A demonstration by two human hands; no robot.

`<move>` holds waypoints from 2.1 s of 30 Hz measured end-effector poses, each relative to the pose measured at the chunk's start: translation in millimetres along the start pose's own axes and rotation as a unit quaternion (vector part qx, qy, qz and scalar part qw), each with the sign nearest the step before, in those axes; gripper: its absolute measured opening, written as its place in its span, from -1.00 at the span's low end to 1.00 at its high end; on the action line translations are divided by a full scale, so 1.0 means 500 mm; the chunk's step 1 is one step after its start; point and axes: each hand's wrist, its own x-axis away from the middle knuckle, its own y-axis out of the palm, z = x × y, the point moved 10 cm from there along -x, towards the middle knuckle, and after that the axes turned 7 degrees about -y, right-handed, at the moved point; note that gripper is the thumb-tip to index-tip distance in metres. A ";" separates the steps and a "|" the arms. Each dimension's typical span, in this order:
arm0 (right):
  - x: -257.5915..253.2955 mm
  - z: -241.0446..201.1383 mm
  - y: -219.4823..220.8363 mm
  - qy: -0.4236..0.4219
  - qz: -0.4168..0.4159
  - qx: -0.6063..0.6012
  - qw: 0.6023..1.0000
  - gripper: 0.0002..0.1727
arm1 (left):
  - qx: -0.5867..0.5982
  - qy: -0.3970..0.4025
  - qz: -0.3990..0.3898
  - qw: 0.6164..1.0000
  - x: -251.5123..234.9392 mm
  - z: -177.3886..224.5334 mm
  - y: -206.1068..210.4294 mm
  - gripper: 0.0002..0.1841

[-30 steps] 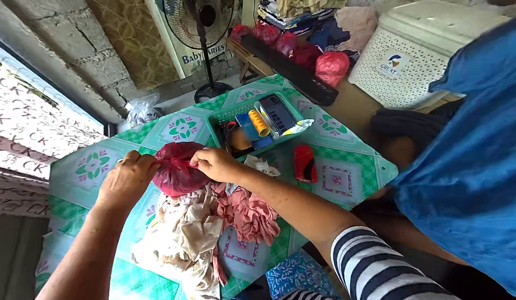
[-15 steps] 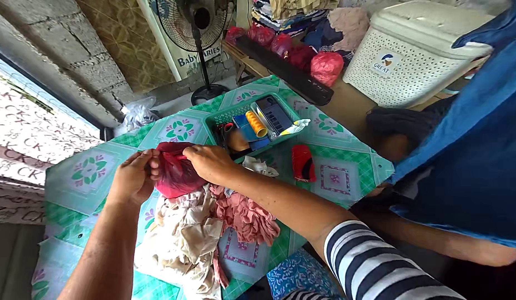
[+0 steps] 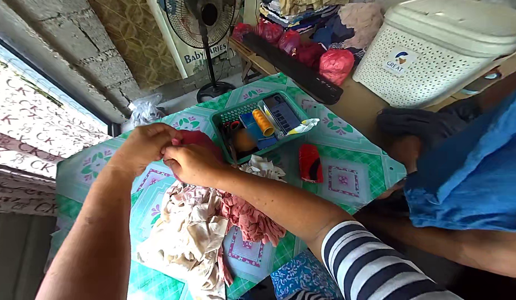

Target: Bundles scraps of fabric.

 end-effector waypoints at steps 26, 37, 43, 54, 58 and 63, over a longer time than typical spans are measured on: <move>-0.065 0.122 -0.059 0.032 0.127 -0.223 0.966 -0.71 | 0.038 0.093 0.169 0.981 0.055 -0.109 0.043 -0.73; -0.048 0.111 -0.003 -0.039 -0.018 -0.025 0.999 -0.88 | 0.174 0.028 0.095 0.980 0.060 -0.135 0.070 -0.80; -0.035 0.114 0.006 -0.078 0.028 -0.020 0.996 -0.90 | 0.248 -0.056 0.036 0.967 0.039 -0.158 0.073 -0.83; -0.008 0.057 0.007 -0.210 0.116 0.053 0.969 -0.90 | 0.272 -0.131 -0.073 0.951 0.052 -0.163 0.079 -0.77; -0.008 0.059 -0.002 -0.188 0.127 0.068 0.972 -0.89 | 0.142 -0.043 0.020 0.989 0.064 -0.133 0.059 -0.91; -0.008 0.055 -0.001 -0.175 0.123 0.064 0.975 -0.90 | -0.128 0.134 0.306 0.934 0.116 -0.071 0.034 -0.82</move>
